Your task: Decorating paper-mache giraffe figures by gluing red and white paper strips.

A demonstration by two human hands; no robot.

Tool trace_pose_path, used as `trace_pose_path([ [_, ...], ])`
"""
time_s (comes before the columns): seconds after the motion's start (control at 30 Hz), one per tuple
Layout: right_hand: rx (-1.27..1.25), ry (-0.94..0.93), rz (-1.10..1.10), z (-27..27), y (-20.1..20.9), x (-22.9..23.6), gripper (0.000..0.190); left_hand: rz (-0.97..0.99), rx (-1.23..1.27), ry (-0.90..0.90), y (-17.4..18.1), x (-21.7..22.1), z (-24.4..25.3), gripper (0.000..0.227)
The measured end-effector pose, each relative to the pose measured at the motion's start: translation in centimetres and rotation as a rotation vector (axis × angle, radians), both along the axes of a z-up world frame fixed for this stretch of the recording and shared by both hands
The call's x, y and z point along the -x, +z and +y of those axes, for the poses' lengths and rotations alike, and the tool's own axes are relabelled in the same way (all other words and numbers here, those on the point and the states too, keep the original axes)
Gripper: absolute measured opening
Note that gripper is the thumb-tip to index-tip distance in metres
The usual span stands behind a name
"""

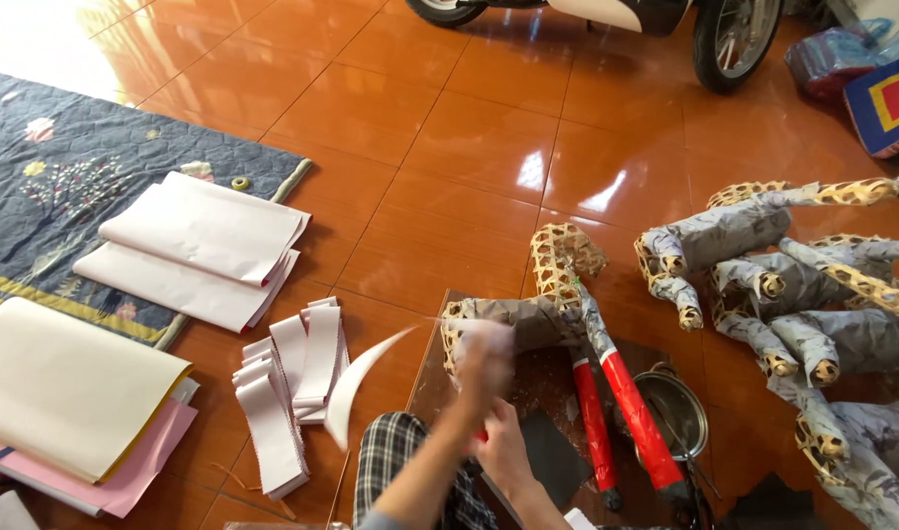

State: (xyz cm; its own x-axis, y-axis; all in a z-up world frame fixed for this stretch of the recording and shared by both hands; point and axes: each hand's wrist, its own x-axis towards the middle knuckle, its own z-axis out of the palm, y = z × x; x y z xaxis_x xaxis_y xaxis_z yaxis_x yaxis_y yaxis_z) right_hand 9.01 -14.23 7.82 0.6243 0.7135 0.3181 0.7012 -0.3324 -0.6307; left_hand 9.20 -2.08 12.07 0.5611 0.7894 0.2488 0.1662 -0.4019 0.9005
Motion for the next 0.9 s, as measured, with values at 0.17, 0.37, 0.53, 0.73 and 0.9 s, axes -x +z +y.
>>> trace_pose_path([
  [0.17,-0.770,-0.013,1.313,-1.5,-10.0,-3.8,0.035,0.121,-0.266,-0.700,-0.8,-0.5,-7.7,0.063],
  [0.37,-1.039,-0.428,1.546,-0.7,-9.9,-4.1,0.027,-0.155,0.237,-0.169,-8.9,3.9,-3.1,0.066],
  [0.53,-0.799,-0.531,1.417,-0.9,-11.8,-5.7,0.025,-0.216,1.326,-0.410,-13.4,4.3,-1.8,0.048],
  [0.73,-0.920,-0.469,1.183,-4.9,-8.0,-12.6,0.024,-0.115,1.261,-0.497,-13.3,4.3,-2.0,0.051],
  [0.9,-1.057,-0.617,0.745,-11.9,-3.6,-18.8,0.022,-0.106,1.193,-0.463,-13.3,4.2,-2.3,0.049],
])
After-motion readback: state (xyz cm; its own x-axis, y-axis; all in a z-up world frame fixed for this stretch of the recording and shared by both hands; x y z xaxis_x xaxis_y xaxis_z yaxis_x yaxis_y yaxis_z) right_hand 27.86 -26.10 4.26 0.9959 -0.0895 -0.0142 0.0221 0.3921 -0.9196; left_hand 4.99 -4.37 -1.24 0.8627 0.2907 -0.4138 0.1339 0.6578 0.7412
